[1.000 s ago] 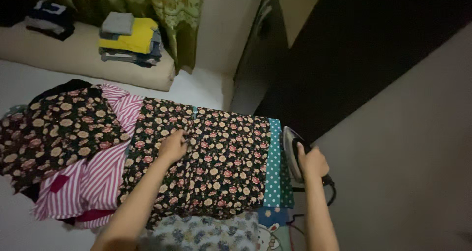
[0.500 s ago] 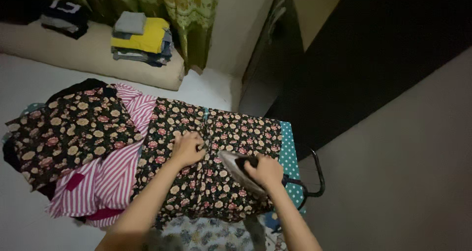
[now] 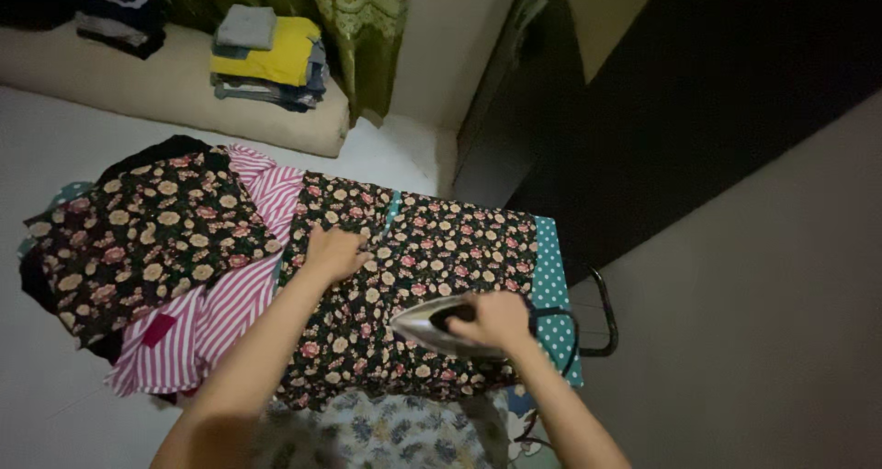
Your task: The person irons a floral patterned dress on an ironing board and then folds the dress by hand before placing it on top of a stack of other garments.
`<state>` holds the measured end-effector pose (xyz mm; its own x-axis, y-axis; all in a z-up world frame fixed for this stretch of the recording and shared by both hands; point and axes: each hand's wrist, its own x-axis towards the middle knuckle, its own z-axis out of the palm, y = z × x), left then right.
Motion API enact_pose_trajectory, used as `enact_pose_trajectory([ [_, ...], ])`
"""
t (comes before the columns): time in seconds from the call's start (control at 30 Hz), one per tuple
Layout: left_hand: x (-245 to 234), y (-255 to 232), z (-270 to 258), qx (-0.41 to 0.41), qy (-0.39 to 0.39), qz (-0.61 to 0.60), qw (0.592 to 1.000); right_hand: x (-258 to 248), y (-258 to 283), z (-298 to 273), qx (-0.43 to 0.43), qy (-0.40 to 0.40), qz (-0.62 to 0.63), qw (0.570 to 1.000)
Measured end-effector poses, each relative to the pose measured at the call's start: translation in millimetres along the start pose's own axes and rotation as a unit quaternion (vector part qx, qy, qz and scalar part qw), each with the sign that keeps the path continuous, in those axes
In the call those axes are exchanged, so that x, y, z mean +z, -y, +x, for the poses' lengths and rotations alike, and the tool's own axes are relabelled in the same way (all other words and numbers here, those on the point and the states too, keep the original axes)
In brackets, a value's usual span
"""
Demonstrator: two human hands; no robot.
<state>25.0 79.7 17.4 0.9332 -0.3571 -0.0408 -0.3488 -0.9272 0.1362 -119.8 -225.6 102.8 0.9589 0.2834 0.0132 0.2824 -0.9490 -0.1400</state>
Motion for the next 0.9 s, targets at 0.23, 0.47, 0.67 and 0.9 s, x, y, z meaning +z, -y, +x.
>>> enact_pose_trajectory([
  [0.23, -12.4, -4.4, -9.8, 0.012, -0.061, -0.064, 0.996, 21.6, 42.3, 23.0, 0.028, 0.011, -0.03, 0.999],
  [0.47, -14.3, 4.9, -53.1, -0.15, -0.128, -0.193, 0.961, 13.9, 46.0, 80.1, 0.157, 0.022, -0.033, 0.987],
  [0.67, -15.1, 17.9, -105.5, -0.35, -0.106, -0.098, 0.925, 8.2, 51.5, 79.9, 0.185, 0.08, -0.031, 0.979],
  [0.9, 26.0, 29.0, -116.3, -0.334, -0.064, -0.235, 0.911, 11.3, 55.2, 66.4, 0.155, 0.028, -0.033, 0.987],
])
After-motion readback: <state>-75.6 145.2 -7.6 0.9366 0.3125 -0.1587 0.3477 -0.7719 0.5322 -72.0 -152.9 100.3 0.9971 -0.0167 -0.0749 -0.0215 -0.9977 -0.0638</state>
